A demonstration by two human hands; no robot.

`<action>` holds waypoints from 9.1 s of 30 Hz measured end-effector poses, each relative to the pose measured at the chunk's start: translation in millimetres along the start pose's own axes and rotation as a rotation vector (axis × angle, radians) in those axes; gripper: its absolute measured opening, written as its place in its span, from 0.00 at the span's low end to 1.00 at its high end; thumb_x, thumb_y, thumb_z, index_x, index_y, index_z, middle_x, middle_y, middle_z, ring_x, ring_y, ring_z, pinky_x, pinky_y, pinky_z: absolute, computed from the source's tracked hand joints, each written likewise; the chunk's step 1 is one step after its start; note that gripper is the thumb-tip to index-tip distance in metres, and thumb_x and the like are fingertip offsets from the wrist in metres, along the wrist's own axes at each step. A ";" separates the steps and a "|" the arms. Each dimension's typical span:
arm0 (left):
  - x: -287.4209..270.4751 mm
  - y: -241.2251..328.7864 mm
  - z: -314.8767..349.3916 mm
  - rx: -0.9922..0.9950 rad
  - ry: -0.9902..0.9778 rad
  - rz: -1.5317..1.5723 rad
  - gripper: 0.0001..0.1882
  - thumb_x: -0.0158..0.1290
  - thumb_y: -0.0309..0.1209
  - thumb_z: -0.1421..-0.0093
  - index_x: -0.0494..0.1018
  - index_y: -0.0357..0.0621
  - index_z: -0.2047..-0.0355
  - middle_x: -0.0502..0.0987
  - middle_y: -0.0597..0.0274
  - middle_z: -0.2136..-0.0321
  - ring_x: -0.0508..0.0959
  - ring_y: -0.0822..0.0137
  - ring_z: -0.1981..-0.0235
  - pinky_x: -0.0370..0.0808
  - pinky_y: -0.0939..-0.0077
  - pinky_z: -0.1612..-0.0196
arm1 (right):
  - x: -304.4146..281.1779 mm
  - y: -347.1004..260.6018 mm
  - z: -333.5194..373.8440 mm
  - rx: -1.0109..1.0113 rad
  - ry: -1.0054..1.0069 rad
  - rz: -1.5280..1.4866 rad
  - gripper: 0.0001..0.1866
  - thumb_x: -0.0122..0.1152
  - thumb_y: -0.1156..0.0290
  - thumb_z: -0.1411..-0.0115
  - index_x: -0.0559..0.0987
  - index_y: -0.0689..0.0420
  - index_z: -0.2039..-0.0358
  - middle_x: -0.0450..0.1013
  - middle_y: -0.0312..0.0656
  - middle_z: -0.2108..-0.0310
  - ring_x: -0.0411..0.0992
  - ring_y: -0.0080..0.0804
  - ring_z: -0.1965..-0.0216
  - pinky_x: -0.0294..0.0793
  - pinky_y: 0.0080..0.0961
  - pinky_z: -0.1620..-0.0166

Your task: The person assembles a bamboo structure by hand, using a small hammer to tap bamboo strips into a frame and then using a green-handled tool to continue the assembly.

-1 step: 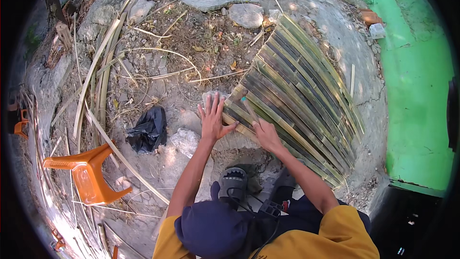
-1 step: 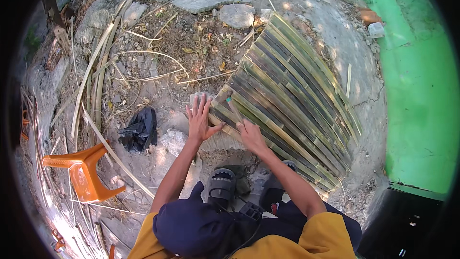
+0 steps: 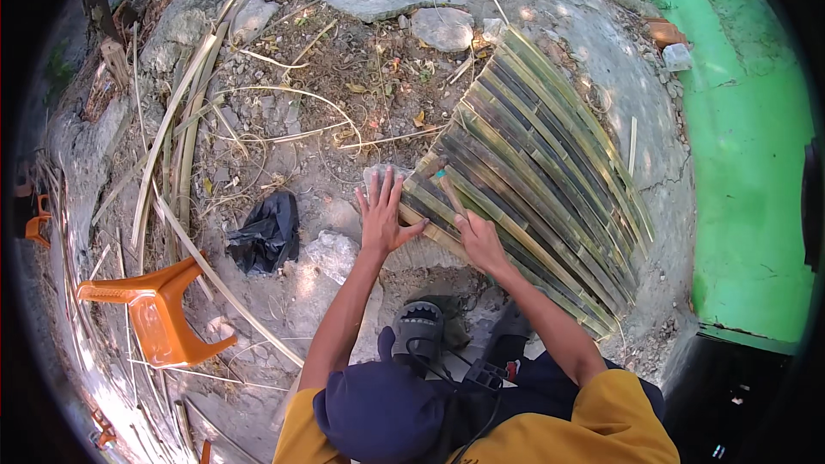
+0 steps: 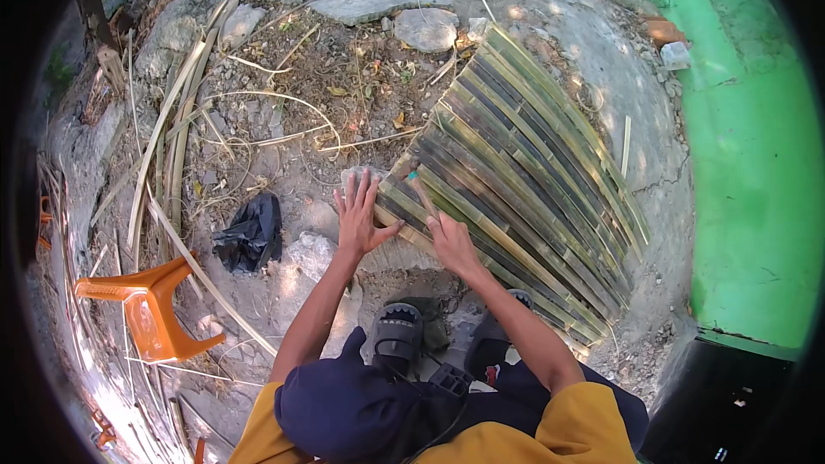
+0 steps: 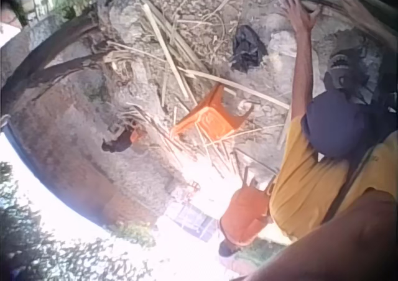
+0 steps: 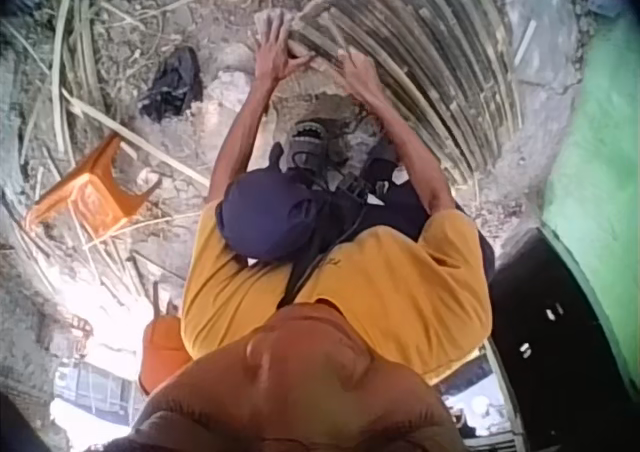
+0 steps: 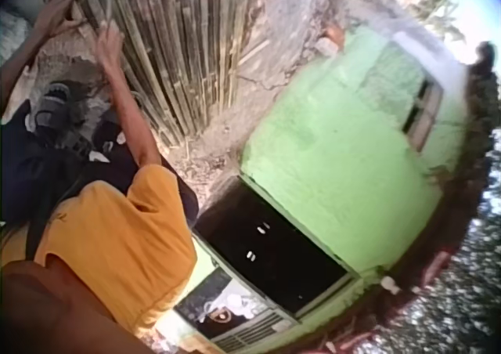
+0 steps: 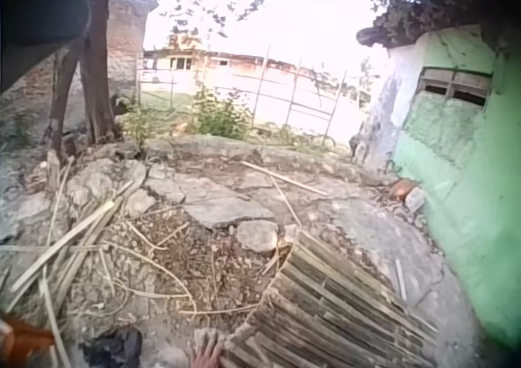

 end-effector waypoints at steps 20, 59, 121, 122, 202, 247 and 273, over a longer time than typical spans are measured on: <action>-2.8 4.4 -4.3 0.004 0.007 -0.003 0.63 0.63 0.68 0.51 0.54 0.47 0.23 0.48 0.55 0.21 0.43 0.46 0.20 0.37 0.25 0.26 | 6.2 -29.2 10.1 -0.054 0.003 0.031 0.18 0.54 0.61 0.27 0.75 0.66 0.63 0.73 0.65 0.76 0.74 0.71 0.69 0.70 0.55 0.67; -2.0 -0.8 -0.5 0.001 0.013 0.014 0.63 0.63 0.69 0.52 0.55 0.47 0.24 0.48 0.55 0.21 0.42 0.48 0.20 0.35 0.26 0.25 | -26.3 -61.0 5.0 -0.111 0.128 -0.119 0.12 0.49 0.65 0.24 0.70 0.63 0.55 0.74 0.65 0.73 0.75 0.71 0.66 0.69 0.59 0.65; -4.4 -4.4 1.5 -0.010 0.010 0.026 0.64 0.65 0.67 0.53 0.54 0.45 0.24 0.47 0.54 0.21 0.42 0.46 0.20 0.35 0.28 0.25 | -10.2 -64.0 -1.5 -0.220 0.194 0.026 0.15 0.50 0.60 0.25 0.70 0.61 0.57 0.75 0.66 0.77 0.76 0.72 0.69 0.73 0.63 0.67; -3.5 -1.4 0.0 -0.004 0.010 0.031 0.64 0.65 0.67 0.53 0.54 0.45 0.24 0.47 0.54 0.21 0.42 0.46 0.20 0.35 0.28 0.25 | -11.3 -59.3 -0.7 -0.217 0.200 0.032 0.15 0.50 0.60 0.25 0.70 0.61 0.57 0.75 0.66 0.77 0.76 0.72 0.69 0.73 0.63 0.67; -8.2 -32.0 101.1 -0.132 0.112 -0.176 0.40 0.56 0.54 0.36 0.65 0.36 0.34 0.70 0.51 0.37 0.69 0.51 0.36 0.47 0.39 0.24 | 9.1 -17.2 9.0 -0.040 0.175 -0.092 0.21 0.46 0.55 0.24 0.74 0.62 0.59 0.72 0.53 0.80 0.75 0.55 0.76 0.69 0.47 0.69; -7.4 -29.5 63.4 -0.164 0.188 -0.017 0.47 0.64 0.54 0.43 0.59 0.33 0.36 0.64 0.40 0.36 0.64 0.41 0.35 0.53 0.39 0.30 | 35.3 -44.7 55.5 -0.513 -0.118 0.445 0.12 0.59 0.62 0.31 0.73 0.55 0.53 0.79 0.52 0.64 0.80 0.56 0.68 0.79 0.50 0.67; -5.9 -11.6 60.3 -0.047 0.181 0.032 0.28 0.53 0.40 0.31 0.65 0.43 0.35 0.69 0.50 0.39 0.67 0.49 0.37 0.59 0.48 0.34 | 21.7 6.6 13.2 0.083 0.017 -0.294 0.16 0.50 0.59 0.25 0.74 0.61 0.58 0.72 0.58 0.78 0.74 0.54 0.77 0.70 0.46 0.70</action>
Point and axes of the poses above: each hand's wrist, its own z-axis away from the middle knuckle, its own x-axis out of the palm, y = z × x, the point moved 10 cm from there along -z, towards the middle knuckle
